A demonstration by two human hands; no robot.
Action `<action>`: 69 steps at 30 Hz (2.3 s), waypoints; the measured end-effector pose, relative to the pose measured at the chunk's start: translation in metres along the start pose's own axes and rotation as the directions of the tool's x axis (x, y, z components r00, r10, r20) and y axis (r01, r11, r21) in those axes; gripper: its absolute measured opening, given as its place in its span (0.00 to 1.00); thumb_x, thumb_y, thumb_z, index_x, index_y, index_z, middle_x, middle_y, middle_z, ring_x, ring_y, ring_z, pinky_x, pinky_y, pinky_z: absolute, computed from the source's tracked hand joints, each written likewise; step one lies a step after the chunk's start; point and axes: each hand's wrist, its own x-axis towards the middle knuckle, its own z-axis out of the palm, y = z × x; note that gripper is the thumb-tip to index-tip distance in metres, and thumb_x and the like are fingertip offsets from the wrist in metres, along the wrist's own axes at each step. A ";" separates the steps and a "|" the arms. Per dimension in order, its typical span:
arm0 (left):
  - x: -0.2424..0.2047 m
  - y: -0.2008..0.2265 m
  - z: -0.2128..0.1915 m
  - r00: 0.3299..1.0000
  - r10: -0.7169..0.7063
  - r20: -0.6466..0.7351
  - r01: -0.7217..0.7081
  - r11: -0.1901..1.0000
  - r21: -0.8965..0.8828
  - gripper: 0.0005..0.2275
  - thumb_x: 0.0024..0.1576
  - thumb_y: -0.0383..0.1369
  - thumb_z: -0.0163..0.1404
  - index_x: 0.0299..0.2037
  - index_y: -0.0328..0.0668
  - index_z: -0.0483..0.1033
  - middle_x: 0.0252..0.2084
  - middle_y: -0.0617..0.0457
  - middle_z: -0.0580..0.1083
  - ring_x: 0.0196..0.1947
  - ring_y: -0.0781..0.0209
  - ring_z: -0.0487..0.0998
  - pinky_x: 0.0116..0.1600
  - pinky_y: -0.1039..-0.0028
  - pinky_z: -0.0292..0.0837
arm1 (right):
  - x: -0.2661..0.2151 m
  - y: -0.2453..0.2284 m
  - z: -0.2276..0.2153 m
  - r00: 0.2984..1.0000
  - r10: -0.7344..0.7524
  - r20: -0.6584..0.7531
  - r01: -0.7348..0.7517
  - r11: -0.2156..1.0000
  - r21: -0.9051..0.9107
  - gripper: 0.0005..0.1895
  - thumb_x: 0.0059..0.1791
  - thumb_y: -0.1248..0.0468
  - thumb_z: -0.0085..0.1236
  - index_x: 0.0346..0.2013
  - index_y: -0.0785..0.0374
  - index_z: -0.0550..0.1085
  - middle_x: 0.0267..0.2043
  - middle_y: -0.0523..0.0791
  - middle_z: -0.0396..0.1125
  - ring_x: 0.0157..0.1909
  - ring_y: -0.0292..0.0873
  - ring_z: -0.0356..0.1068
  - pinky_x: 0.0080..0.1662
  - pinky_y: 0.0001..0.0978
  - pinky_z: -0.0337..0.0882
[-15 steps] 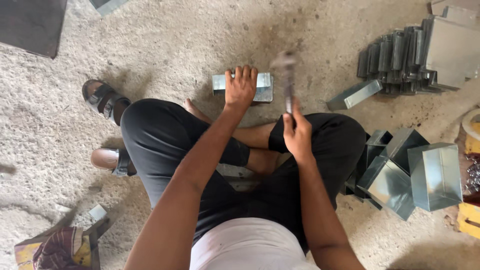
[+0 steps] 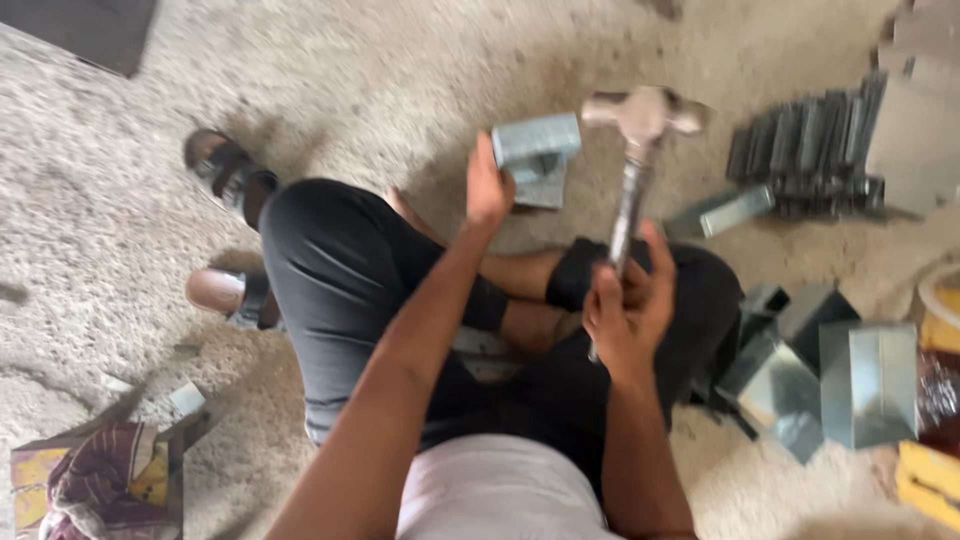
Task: The person sits on the floor and uses a hammer to strike a small metal box placed on a metal block. They repeatedly hit the box, repositioning it with their left hand between strikes to work on different sides.
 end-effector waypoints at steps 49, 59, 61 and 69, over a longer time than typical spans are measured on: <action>0.003 -0.087 0.012 0.977 -0.196 -0.086 0.211 0.814 0.541 0.34 0.43 0.25 0.52 0.63 0.31 0.58 0.62 0.26 0.67 0.59 0.23 0.69 0.61 0.42 0.66 | 0.040 0.087 -0.016 0.947 0.312 -0.082 -0.322 0.918 -0.230 0.22 0.56 0.64 0.55 0.65 0.57 0.65 0.26 0.38 0.61 0.19 0.29 0.58 0.19 0.25 0.57; 0.030 -0.014 0.004 0.850 -0.127 0.512 -0.336 0.619 0.710 0.39 0.45 0.22 0.51 0.71 0.60 0.55 0.65 0.45 0.67 0.61 0.44 0.69 0.61 0.48 0.65 | 0.029 0.102 -0.030 0.942 0.309 -0.134 -0.327 0.933 -0.149 0.24 0.56 0.64 0.57 0.67 0.56 0.64 0.26 0.39 0.62 0.18 0.30 0.58 0.18 0.24 0.56; 0.024 0.004 0.012 0.873 0.047 0.485 -0.423 0.566 0.707 0.28 0.55 0.28 0.49 0.68 0.48 0.61 0.60 0.47 0.71 0.60 0.46 0.71 0.60 0.46 0.66 | 0.026 0.070 -0.026 0.973 0.195 -0.128 -0.202 0.978 -0.045 0.25 0.58 0.64 0.57 0.69 0.59 0.62 0.27 0.40 0.61 0.19 0.30 0.56 0.19 0.24 0.54; 0.006 0.012 0.002 0.801 0.369 0.472 -0.593 0.376 0.712 0.16 0.60 0.32 0.49 0.59 0.50 0.70 0.50 0.51 0.73 0.52 0.51 0.71 0.59 0.47 0.63 | 0.018 -0.007 -0.033 0.939 -0.284 -0.193 0.266 0.957 -0.118 0.30 0.64 0.65 0.51 0.76 0.54 0.48 0.34 0.48 0.66 0.20 0.33 0.60 0.24 0.24 0.62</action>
